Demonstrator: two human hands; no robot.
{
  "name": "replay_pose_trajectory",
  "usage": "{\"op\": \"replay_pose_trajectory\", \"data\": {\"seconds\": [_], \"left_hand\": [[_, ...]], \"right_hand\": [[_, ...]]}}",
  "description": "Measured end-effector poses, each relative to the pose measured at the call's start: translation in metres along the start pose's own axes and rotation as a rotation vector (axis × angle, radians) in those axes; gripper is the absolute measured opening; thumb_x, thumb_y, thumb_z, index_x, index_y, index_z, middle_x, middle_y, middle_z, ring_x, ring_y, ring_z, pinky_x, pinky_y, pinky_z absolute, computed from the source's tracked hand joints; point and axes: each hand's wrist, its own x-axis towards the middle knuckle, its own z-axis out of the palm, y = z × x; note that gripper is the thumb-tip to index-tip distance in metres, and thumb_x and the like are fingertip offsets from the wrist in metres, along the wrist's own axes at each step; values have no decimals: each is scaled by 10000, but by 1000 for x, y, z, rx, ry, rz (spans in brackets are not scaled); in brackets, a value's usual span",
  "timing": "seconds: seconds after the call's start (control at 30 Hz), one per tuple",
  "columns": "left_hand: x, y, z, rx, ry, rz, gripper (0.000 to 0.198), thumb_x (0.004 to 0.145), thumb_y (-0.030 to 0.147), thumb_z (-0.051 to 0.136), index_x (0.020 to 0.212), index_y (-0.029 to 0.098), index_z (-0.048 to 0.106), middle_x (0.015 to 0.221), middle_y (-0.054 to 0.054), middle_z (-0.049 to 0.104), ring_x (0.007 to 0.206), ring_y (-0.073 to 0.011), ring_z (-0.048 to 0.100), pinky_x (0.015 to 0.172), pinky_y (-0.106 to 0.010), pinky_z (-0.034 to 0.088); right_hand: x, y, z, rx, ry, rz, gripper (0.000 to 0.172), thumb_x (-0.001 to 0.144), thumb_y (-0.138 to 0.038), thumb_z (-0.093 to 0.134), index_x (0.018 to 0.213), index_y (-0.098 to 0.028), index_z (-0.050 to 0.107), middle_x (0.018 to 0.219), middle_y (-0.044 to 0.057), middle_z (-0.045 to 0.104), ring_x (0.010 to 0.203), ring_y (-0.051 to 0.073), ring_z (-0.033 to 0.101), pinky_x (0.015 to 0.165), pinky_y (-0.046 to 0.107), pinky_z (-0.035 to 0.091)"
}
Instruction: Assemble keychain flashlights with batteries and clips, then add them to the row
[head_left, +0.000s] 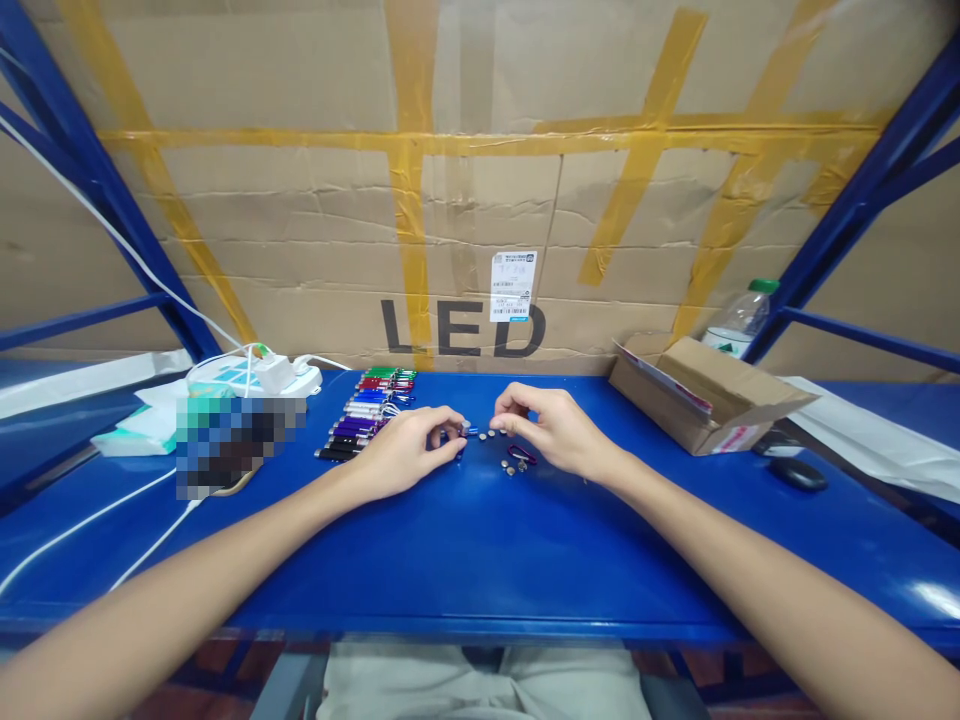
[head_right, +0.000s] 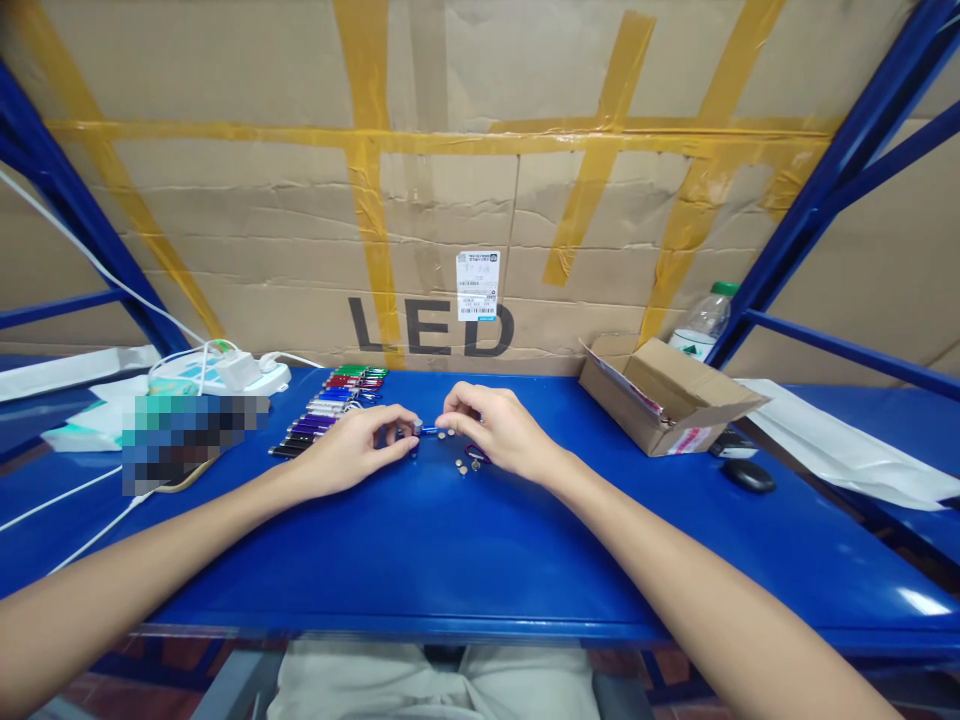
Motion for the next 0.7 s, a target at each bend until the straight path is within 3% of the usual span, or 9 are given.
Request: {"op": "replay_pose_trajectory", "data": {"seconds": [0.4, 0.7], "left_hand": [[-1, -1, 0, -16, -6, -7, 225, 1009, 381, 663, 1151, 219, 729, 910, -14, 747, 776, -186, 666, 719, -291, 467], [0, -3, 0, -11, -8, -1, 244, 1015, 391, 662, 1173, 219, 731, 926, -18, 750, 780, -186, 669, 724, -293, 473]], "right_hand": [[2, 14, 0, -177, 16, -184, 303, 1144, -326, 452, 920, -218, 624, 899, 52, 676, 841, 204, 624, 802, 307, 463], [1, 18, 1, -150, 27, -189, 150, 1110, -222, 481, 1070, -228, 625, 1040, 68, 701, 937, 211, 652, 844, 318, 481]]}}
